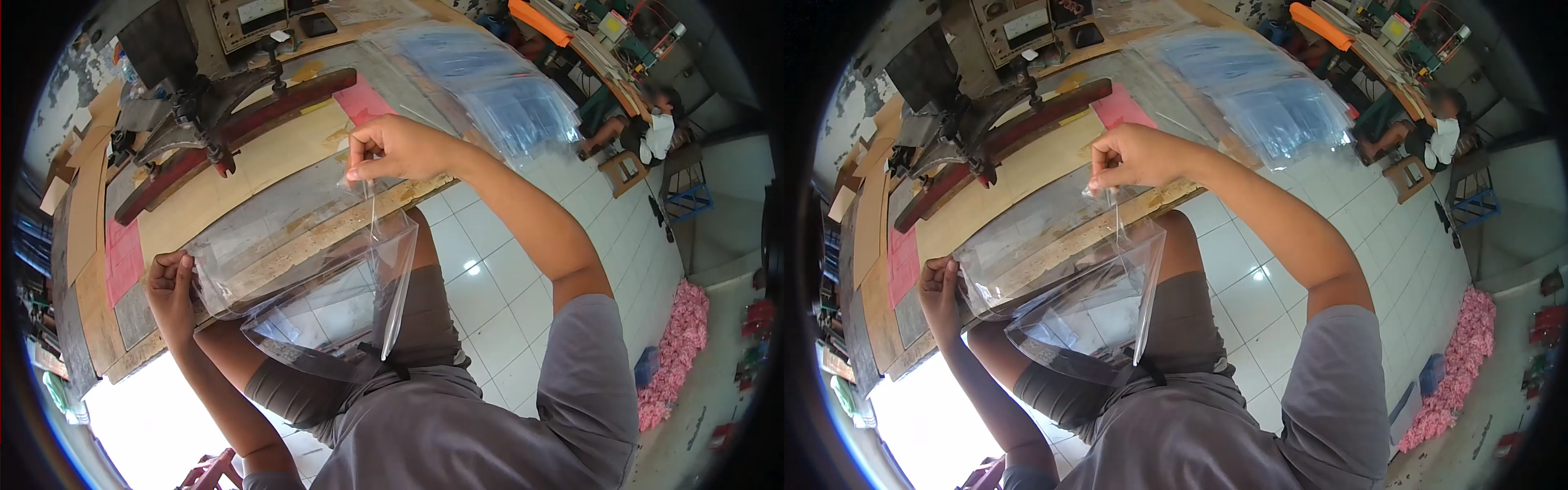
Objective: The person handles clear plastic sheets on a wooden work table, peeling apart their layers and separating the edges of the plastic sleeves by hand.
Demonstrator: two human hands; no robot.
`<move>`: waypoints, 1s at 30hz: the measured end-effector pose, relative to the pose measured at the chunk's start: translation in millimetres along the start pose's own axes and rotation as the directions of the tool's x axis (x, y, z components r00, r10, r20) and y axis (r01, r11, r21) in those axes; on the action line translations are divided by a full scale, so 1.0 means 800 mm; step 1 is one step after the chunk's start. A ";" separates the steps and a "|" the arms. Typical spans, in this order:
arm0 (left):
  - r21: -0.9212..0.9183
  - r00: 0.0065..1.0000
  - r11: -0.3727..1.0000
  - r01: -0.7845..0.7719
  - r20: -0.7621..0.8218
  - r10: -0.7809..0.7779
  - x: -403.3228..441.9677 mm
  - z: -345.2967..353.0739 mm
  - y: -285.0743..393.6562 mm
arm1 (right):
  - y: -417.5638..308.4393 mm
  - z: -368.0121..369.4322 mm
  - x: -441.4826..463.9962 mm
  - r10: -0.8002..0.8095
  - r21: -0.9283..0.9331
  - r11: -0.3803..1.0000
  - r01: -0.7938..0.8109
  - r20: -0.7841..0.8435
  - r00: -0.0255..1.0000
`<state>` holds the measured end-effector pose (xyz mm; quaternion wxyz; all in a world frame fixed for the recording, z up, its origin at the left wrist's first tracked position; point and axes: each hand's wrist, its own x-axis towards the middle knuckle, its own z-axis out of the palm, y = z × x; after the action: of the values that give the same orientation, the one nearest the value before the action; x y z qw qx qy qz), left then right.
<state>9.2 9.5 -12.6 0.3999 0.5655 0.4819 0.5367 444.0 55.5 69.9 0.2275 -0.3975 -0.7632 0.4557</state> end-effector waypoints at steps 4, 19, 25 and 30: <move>0.019 1.000 1.000 -0.002 -0.011 0.002 -0.001 0.000 0.001 | 0.005 0.002 0.004 -0.017 -0.030 0.999 0.016 -0.030 0.999; 0.004 1.000 1.000 0.027 -0.014 -0.027 -0.003 0.002 0.012 | 0.005 0.002 0.004 -0.016 0.070 0.997 0.015 0.015 1.000; -0.032 0.999 0.999 0.037 -0.020 -0.038 -0.002 0.005 0.014 | 0.000 -0.004 0.006 0.051 0.057 0.997 -0.052 0.021 0.998; -0.017 0.999 0.999 0.028 -0.025 -0.028 0.000 0.004 0.012 | 0.000 -0.007 0.009 0.082 0.082 0.993 -0.082 0.011 0.997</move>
<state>13.8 7.5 -3.9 0.4060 0.5486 0.4903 0.5421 443.6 64.5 72.3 0.2219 -0.4172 -0.7277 0.4971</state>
